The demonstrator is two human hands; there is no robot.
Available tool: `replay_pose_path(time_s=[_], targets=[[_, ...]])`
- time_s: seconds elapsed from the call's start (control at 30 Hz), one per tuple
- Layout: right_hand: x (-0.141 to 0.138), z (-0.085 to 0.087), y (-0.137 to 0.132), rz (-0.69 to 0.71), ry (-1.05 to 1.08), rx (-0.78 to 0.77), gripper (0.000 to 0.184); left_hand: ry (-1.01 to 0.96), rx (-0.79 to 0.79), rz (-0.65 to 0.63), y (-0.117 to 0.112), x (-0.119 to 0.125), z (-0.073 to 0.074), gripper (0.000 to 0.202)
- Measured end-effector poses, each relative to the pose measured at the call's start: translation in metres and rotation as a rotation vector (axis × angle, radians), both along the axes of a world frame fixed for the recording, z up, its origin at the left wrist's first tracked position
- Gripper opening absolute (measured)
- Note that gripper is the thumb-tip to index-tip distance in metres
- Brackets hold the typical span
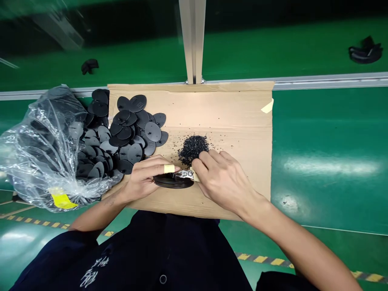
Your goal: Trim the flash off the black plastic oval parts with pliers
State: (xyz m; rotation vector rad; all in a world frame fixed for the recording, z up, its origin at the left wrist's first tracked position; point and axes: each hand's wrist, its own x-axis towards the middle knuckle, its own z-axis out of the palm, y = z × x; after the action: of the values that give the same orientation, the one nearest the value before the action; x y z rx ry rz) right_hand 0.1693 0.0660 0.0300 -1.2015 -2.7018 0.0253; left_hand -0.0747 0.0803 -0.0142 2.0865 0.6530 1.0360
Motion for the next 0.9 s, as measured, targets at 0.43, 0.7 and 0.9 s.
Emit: replay_pose_path(time_s=[0.43,0.7,0.9], targets=[[-0.0033,0.0008,0.0002,0.019,-0.051,0.037,0.021,0.009,-0.009,-0.013,-0.0005,0.0033,-0.0005,0.034],[-0.0044,0.0027,-0.0017,0.016,-0.082,0.077,0.023,-0.005,0.003,0.015,-0.0049,0.0045,-0.0022,0.032],[0.0,0.0014,-0.0064,-0.004,-0.072,0.039,0.023,0.001,0.014,0.024,-0.0076,0.0067,-0.0014,0.026]])
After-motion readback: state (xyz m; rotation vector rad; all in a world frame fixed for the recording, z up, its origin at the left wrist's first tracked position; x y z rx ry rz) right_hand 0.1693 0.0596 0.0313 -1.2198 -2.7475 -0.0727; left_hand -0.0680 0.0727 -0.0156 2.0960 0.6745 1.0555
